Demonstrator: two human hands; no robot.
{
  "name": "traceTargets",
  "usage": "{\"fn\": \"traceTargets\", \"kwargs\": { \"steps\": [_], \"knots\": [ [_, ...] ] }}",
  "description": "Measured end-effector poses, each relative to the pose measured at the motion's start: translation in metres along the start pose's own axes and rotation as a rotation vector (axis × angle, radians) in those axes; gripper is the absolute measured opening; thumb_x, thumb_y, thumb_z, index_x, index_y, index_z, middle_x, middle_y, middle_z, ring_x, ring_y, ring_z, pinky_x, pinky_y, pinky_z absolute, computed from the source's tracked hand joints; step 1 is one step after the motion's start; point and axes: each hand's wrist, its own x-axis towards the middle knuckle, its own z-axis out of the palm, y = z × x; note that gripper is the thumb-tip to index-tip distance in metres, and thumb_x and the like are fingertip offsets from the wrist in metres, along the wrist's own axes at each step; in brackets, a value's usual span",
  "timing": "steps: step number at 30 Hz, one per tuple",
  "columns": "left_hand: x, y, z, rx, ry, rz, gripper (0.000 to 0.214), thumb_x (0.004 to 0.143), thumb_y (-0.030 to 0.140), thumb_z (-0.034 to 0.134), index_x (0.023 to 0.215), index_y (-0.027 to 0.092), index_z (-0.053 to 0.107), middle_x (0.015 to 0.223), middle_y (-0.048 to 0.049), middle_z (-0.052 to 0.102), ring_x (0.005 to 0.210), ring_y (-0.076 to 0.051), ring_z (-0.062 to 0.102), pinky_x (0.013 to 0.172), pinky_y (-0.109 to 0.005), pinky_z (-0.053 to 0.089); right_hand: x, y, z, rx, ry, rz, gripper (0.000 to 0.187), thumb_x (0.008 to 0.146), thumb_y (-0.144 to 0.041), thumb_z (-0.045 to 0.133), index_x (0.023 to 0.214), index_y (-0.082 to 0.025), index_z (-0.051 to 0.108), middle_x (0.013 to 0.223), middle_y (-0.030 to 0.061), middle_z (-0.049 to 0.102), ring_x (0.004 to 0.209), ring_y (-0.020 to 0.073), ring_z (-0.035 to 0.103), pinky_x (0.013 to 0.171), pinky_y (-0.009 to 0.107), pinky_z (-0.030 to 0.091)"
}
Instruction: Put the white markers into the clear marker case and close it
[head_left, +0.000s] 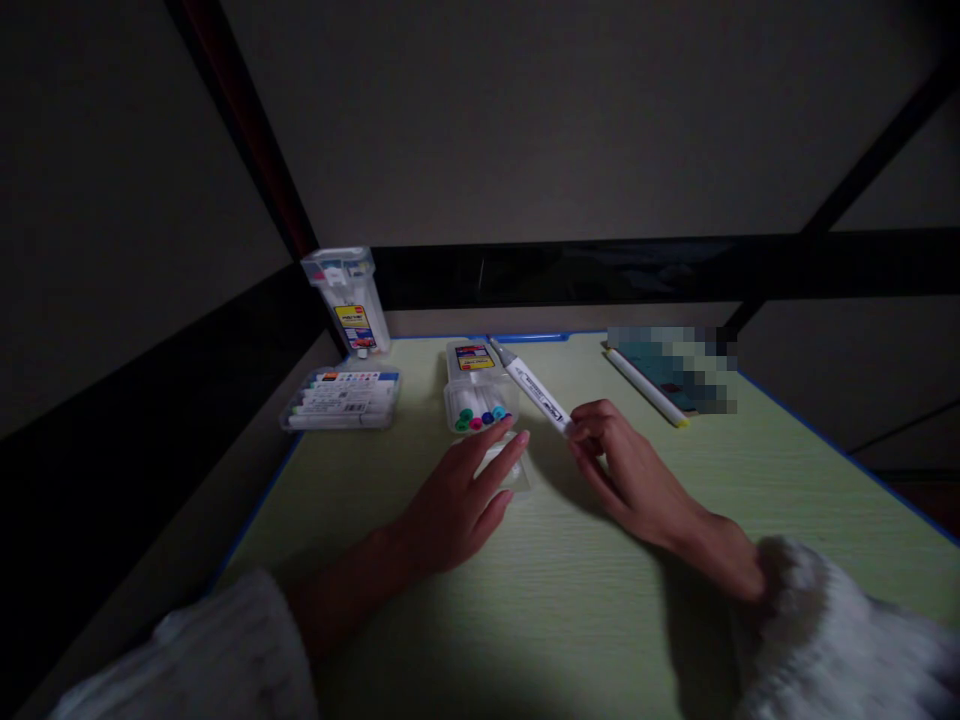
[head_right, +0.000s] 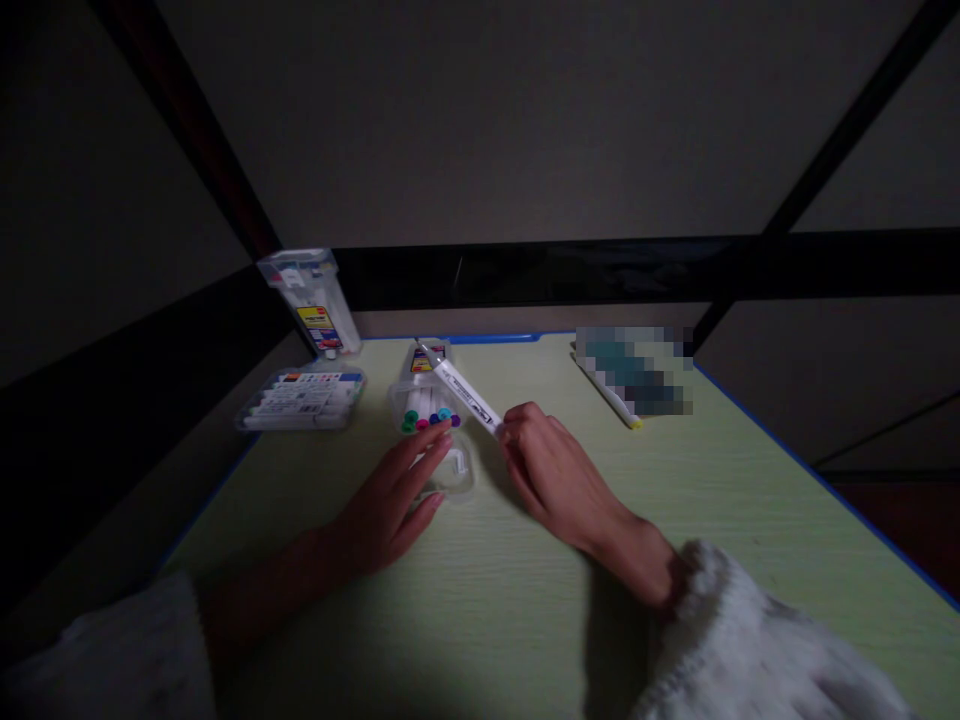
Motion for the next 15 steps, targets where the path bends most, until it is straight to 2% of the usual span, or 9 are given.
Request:
{"fn": "traceTargets", "kwargs": {
  "steps": [15],
  "knots": [
    [0.002, 0.0036, -0.0003, 0.037, -0.035, 0.006, 0.057, 0.086, 0.015, 0.039, 0.137, 0.018, 0.013, 0.132, -0.016, 0.035, 0.121, -0.027, 0.037, 0.096, -0.042, 0.04, 0.0018, -0.0072, 0.0005, -0.033, -0.079, -0.111, 0.008, 0.087, -0.013, 0.035, 0.087, -0.02, 0.038, 0.084, 0.0068, 0.052, 0.074, 0.017, 0.049, 0.063, 0.031, 0.042]
  ]
}}
